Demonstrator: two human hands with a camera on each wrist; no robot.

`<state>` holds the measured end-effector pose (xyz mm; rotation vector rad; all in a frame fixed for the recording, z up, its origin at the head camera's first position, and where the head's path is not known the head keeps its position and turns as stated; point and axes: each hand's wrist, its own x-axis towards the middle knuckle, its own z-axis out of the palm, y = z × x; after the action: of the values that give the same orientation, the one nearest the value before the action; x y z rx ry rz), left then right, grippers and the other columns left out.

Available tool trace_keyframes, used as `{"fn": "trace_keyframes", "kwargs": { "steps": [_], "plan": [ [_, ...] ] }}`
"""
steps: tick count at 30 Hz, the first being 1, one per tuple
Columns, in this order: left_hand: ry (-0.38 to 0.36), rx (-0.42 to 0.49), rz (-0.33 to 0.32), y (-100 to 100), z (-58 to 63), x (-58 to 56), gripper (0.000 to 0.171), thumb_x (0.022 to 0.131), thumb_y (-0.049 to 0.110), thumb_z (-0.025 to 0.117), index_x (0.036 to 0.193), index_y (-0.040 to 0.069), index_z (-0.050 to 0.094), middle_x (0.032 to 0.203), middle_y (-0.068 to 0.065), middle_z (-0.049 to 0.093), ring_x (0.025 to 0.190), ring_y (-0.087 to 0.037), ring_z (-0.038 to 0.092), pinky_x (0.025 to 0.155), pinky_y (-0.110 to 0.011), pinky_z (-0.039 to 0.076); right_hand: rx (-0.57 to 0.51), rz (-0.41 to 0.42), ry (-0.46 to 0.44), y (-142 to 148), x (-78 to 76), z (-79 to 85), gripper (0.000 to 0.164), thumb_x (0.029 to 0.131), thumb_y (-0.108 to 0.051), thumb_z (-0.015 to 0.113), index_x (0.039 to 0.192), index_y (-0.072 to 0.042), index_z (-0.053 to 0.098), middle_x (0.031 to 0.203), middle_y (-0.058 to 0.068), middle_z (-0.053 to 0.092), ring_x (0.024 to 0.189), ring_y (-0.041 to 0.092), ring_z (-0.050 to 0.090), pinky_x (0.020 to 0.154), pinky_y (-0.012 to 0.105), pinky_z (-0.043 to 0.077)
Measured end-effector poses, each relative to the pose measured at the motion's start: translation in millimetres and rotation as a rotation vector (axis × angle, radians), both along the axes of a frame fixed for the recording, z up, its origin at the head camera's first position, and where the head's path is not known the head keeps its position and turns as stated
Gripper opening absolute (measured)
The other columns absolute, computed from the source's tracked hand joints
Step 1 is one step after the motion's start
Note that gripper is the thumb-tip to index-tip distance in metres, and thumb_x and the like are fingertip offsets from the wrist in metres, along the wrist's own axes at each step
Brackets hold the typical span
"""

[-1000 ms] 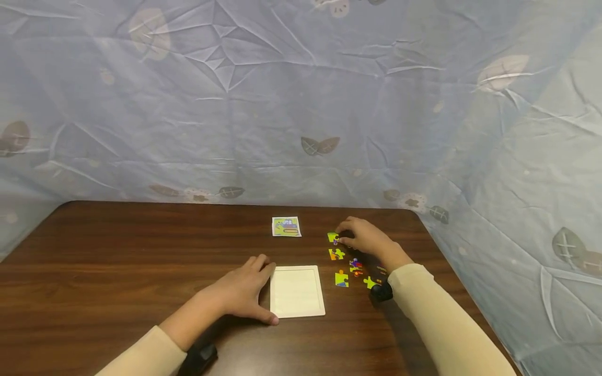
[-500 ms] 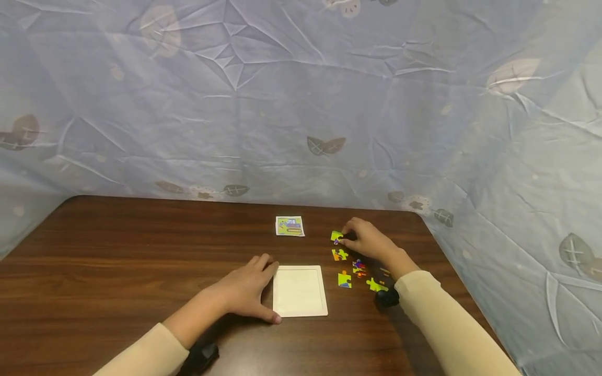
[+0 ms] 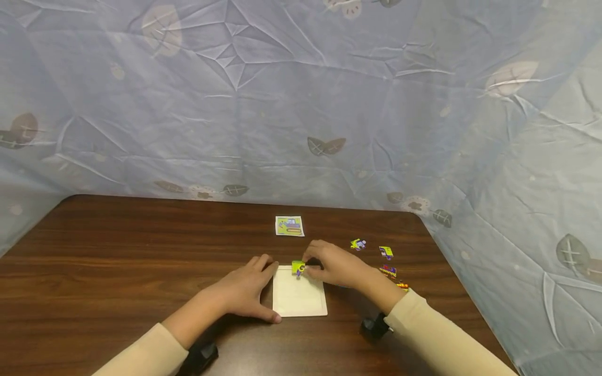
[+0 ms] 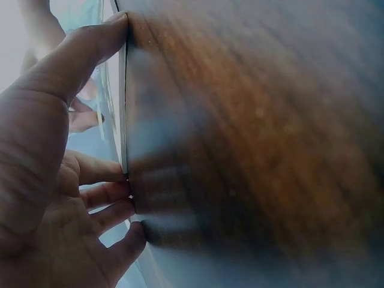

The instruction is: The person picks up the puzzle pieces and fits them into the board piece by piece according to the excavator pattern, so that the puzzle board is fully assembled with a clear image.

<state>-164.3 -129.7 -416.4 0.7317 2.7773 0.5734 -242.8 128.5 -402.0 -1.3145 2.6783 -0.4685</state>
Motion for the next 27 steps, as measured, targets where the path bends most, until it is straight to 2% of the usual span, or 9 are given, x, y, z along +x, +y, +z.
{"fn": "trace_keyframes", "kwargs": {
  "steps": [4, 8, 15, 21, 27],
  "plan": [
    [-0.003, -0.008, 0.000, -0.1, 0.1, -0.9, 0.121, 0.072, 0.068, 0.086, 0.158, -0.004, 0.039, 0.155, -0.019, 0.043, 0.144, -0.037, 0.045, 0.106, -0.055, 0.053, 0.015, 0.027, 0.036, -15.3, 12.9, -1.0, 0.022, 0.099, -0.023, 0.072, 0.114, -0.006, 0.073, 0.113, 0.003, 0.069, 0.106, 0.017, 0.067, 0.095, 0.033, 0.057],
    [-0.008, -0.013, -0.002, -1.0, -0.3, -1.0, 0.123, 0.072, 0.070, 0.085, 0.159, -0.003, 0.038, 0.156, -0.019, 0.042, 0.145, -0.037, 0.044, 0.107, -0.056, 0.052, 0.039, 0.025, 0.062, -24.3, 18.6, -4.2, 0.024, 0.100, -0.025, 0.071, 0.115, -0.007, 0.073, 0.113, 0.003, 0.069, 0.104, 0.016, 0.066, 0.094, 0.032, 0.058],
    [-0.017, 0.003, -0.002, -1.8, -0.6, -0.3, 0.122, 0.073, 0.068, 0.085, 0.159, -0.003, 0.038, 0.156, -0.020, 0.042, 0.145, -0.038, 0.044, 0.106, -0.057, 0.052, 0.065, 0.033, 0.111, -32.0, 22.8, -6.8, 0.014, 0.100, -0.022, 0.071, 0.107, -0.011, 0.076, 0.105, 0.000, 0.067, 0.092, 0.009, 0.061, 0.083, 0.024, 0.056],
    [-0.020, 0.011, -0.001, -2.7, -0.1, 0.7, 0.121, 0.074, 0.068, 0.085, 0.160, -0.003, 0.037, 0.156, -0.020, 0.041, 0.144, -0.038, 0.045, 0.106, -0.056, 0.052, 0.078, 0.027, 0.112, -34.4, 23.4, -5.9, 0.010, 0.100, -0.022, 0.072, 0.104, -0.014, 0.076, 0.102, -0.002, 0.065, 0.084, 0.005, 0.055, 0.075, 0.020, 0.053],
    [-0.021, 0.009, -0.008, -2.1, -0.5, 1.7, 0.121, 0.075, 0.069, 0.084, 0.161, -0.001, 0.036, 0.158, -0.020, 0.040, 0.146, -0.039, 0.043, 0.108, -0.057, 0.051, 0.064, 0.011, 0.102, -33.7, 25.4, -8.2, 0.008, 0.100, -0.021, 0.071, 0.104, -0.017, 0.076, 0.104, -0.002, 0.064, 0.087, 0.006, 0.056, 0.076, 0.021, 0.053]
  ]
}}
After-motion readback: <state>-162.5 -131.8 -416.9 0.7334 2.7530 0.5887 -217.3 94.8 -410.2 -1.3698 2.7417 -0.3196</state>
